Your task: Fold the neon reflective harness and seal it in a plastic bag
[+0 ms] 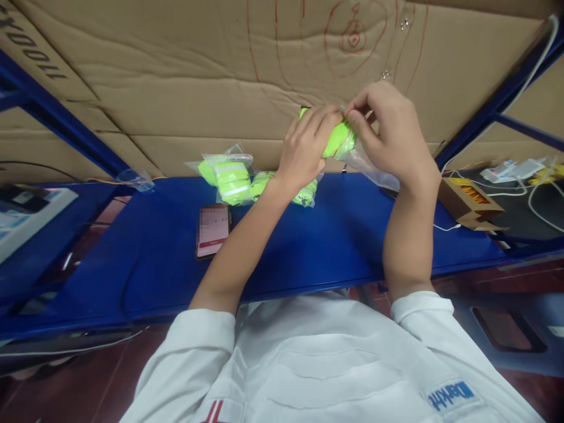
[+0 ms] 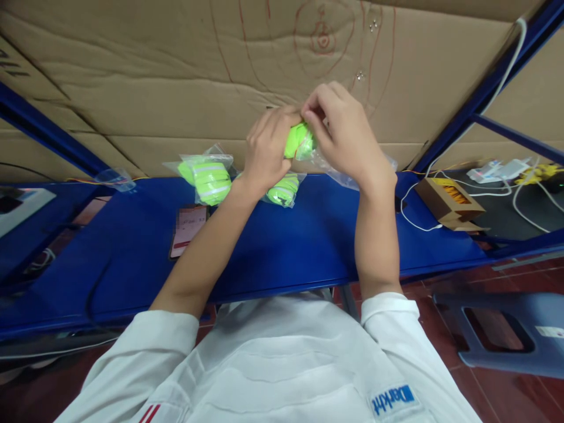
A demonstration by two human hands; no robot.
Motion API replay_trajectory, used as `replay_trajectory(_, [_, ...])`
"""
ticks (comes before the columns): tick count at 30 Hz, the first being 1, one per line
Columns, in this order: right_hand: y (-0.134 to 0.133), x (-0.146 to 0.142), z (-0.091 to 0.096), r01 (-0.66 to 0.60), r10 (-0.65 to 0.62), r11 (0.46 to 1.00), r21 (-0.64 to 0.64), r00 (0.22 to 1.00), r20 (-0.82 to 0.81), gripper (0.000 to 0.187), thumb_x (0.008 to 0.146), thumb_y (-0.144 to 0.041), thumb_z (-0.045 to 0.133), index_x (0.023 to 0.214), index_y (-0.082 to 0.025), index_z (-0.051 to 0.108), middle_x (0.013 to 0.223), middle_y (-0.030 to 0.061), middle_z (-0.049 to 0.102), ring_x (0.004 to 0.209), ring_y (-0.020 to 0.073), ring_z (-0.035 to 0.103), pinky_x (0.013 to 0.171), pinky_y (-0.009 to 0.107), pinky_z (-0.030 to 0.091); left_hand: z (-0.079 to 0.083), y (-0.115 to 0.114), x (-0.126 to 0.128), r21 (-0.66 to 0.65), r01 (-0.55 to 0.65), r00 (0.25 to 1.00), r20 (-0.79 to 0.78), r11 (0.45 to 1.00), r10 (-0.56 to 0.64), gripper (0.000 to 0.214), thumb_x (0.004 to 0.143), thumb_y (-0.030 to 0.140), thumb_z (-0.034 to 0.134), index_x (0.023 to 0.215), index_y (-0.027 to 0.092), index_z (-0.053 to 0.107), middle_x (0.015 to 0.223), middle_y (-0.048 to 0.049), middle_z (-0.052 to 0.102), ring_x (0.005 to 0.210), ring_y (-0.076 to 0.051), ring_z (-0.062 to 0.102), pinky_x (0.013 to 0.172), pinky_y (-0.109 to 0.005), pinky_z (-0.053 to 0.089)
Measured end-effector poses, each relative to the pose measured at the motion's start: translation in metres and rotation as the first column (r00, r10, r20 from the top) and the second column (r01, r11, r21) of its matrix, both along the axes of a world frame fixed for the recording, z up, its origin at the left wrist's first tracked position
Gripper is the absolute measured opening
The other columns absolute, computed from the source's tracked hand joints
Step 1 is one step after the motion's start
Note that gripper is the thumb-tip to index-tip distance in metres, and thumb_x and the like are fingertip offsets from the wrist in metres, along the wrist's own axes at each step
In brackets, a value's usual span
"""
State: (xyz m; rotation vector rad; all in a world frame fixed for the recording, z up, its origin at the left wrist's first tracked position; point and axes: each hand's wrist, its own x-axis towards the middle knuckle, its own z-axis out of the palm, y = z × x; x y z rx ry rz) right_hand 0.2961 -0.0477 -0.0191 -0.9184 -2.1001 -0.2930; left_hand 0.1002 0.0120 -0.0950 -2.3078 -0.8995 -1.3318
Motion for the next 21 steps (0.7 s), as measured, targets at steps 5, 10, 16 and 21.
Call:
replay_trajectory(5, [-0.008,0.009,0.004,0.048,-0.052,0.998,-0.04,0.991,-0.121,0.014,0.108,-0.022,0.056,0.108,-0.025,0.069,0.116,0.0084,0.078,0.104,0.0237,0.073,0.095,0.037,0.056,0.003,-0.008,-0.001,0.06,-0.035,0.999,0.015,0.998,0.034,0.075,0.084,-0.004,0.05,0.15,0.03,0.059,0.164,-0.0038,0.066,0.152,-0.026,0.059,0.127,-0.047,0.05])
replay_trajectory(10, [-0.016,-0.002,0.008,0.227,-0.242,0.97,-0.09,0.939,-0.244,0.022,0.103,-0.03,0.07,0.083,-0.023,0.066,0.092,0.0097,0.077,0.087,0.0257,0.071,0.083,0.038,0.052,0.009,-0.022,0.001,0.108,-0.078,0.995,-0.054,0.991,0.084,0.061,0.099,-0.001,0.043,0.15,0.023,0.068,0.161,-0.0092,0.069,0.151,-0.029,0.06,0.128,-0.051,0.047])
replay_trajectory(16, [-0.021,-0.004,0.006,0.181,-0.248,0.944,-0.277,0.941,-0.231,0.016,0.093,-0.025,0.08,0.086,-0.023,0.066,0.084,0.0061,0.077,0.077,0.0227,0.07,0.073,0.035,0.048,0.006,-0.018,0.003,-0.023,-0.07,0.996,-0.05,0.997,0.069,0.055,0.109,0.009,0.043,0.151,0.035,0.067,0.167,-0.0026,0.065,0.159,-0.027,0.053,0.136,-0.054,0.04])
replay_trajectory(21, [-0.003,0.004,0.003,0.074,-0.18,0.946,-0.315,0.929,-0.324,0.021,0.085,-0.008,0.07,0.092,-0.026,0.06,0.091,0.0027,0.076,0.083,0.021,0.072,0.076,0.032,0.051,0.007,-0.013,0.002,-0.01,-0.078,0.994,-0.073,0.997,0.078,0.061,0.105,0.002,0.04,0.152,0.03,0.068,0.166,-0.0053,0.065,0.156,-0.031,0.055,0.13,-0.06,0.044])
